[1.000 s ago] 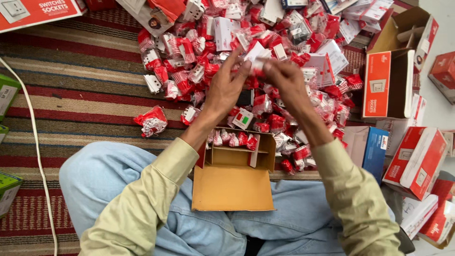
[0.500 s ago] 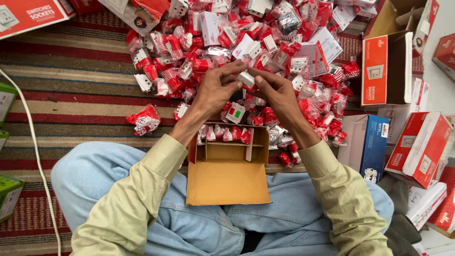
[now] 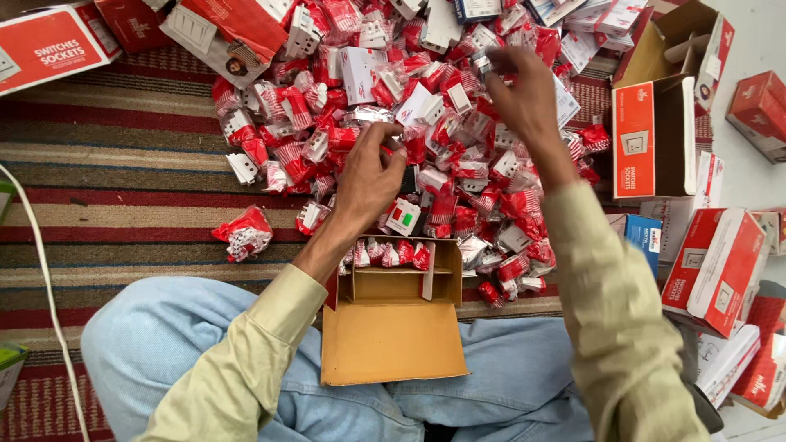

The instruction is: The person places small electrical switches into a cardboard box by hand, taking them from a large pile of packaged components.

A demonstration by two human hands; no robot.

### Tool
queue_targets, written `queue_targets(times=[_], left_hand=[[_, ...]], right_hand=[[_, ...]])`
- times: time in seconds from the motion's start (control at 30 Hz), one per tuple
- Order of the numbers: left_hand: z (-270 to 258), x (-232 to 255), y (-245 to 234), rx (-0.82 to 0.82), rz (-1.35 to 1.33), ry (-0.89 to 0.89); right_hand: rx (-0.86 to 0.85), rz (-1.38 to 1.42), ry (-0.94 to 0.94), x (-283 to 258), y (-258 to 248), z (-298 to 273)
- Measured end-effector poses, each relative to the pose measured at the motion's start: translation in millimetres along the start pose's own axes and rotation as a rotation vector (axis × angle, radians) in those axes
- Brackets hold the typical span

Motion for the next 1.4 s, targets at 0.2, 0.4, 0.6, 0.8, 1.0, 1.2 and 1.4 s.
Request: queue_targets(times=[0.2,0.4,0.6,0.8,1.0,1.2,1.4], left_hand=[[1,-14,4,-0.054,-0.042,-0.063],[-1,-11,1,-0.138,-0.044,-0.054],[0,2,2,-0.143,-0.048,-0.040],[-13,30,-11,-0.201,-0.125,-0.086],[-13,-12,9,-0.333,0.196,-0.079],[-15,-31,17,-0.424,0.338,0.024],[-13,-47,29,-0.413,0.338,0.036]], right_hand=[[-0.182,-0.635,-0.144,69,71,90],[-0.005,-0.297,-0.181,58,64,78],[0.050,0.325,0.138,-11,4,-19],[-0.191,0.248,0.317,-80,-22,-95],[-0.277,0.043,0.183,-62,-22,-30],[-0.157,-0.203,-0.200,31,94,93],[-0.347,-0.426,-0.057,4,103,124]])
Point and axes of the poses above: each hand's wrist, its own z-axis towards the middle knuckle, its own y-axis out of the palm, x = y × z, the point moved 1 cm from there along z, towards the middle knuckle, and after that the axes turned 3 degrees about x, right-handed, at the moved point
